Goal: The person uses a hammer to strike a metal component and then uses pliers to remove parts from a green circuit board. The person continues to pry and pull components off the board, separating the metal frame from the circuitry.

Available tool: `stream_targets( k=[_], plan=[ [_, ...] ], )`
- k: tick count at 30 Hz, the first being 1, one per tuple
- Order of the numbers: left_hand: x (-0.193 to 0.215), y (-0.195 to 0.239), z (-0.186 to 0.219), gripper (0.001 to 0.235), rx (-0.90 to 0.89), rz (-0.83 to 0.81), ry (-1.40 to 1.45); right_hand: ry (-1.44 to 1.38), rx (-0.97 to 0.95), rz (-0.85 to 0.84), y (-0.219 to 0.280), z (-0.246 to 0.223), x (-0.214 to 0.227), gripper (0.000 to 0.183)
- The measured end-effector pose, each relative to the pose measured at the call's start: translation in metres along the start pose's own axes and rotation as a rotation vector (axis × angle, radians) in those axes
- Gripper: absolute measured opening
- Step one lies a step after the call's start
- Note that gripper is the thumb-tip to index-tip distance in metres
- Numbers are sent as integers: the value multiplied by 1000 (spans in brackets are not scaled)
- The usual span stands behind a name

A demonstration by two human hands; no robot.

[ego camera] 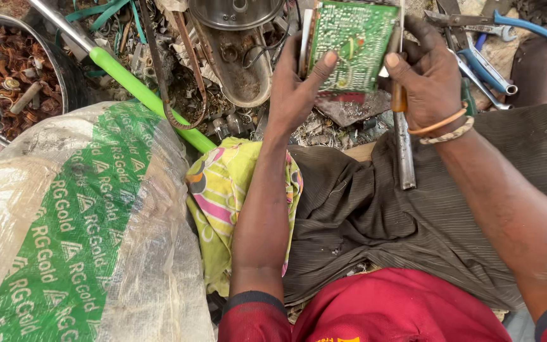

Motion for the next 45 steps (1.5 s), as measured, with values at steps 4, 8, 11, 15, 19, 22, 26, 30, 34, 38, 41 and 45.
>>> stream_targets(
  k=[4,8,11,15,19,22,26,30,34,38,41,45],
  plan=[
    [19,-2,-15,64,66,403,-29,564,-154,160,3,38,1,51],
    [45,-3,-20,77,-126,617,254,709,47,35,3,77,-10,66],
    [50,2,-21,83,-118,604,374,638,-214,74,6,107,-12,67],
    [47,2,-10,76,-129,565,336,861,23,79,-14,90,6,68],
    [45,1,-7,76,-99,538,327,1051,-117,193,-58,26,59,65],
    [44,3,-8,80,-52,529,246,1463,-354,110,-76,3,108,49],
    [38,-3,-2,86,-85,519,275,1957,-630,-317,-54,54,161,50],
    [24,2,2,84,-85,466,353,2116,-354,-663,-24,155,179,50],
    [11,14,13,80,-103,466,337,1760,-581,-272,-43,149,191,67],
    [0,39,31,77,-126,473,374,1684,-752,-232,-55,65,193,54],
    [-13,44,59,74,-162,531,343,1564,-643,-197,-51,-18,186,44],
    [-44,49,85,74,-272,625,278,953,-278,-97,-6,-76,160,34]
  ],
)
Point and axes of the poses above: each hand's wrist, its own y-axis away from the middle knuckle, its own x-axis out of the back of the hand, z = x × y, the point moved 1 cm from there along -y, towards the middle knuckle, and after that the axes turned 8 degrees about -z, right-handed, at the moved point
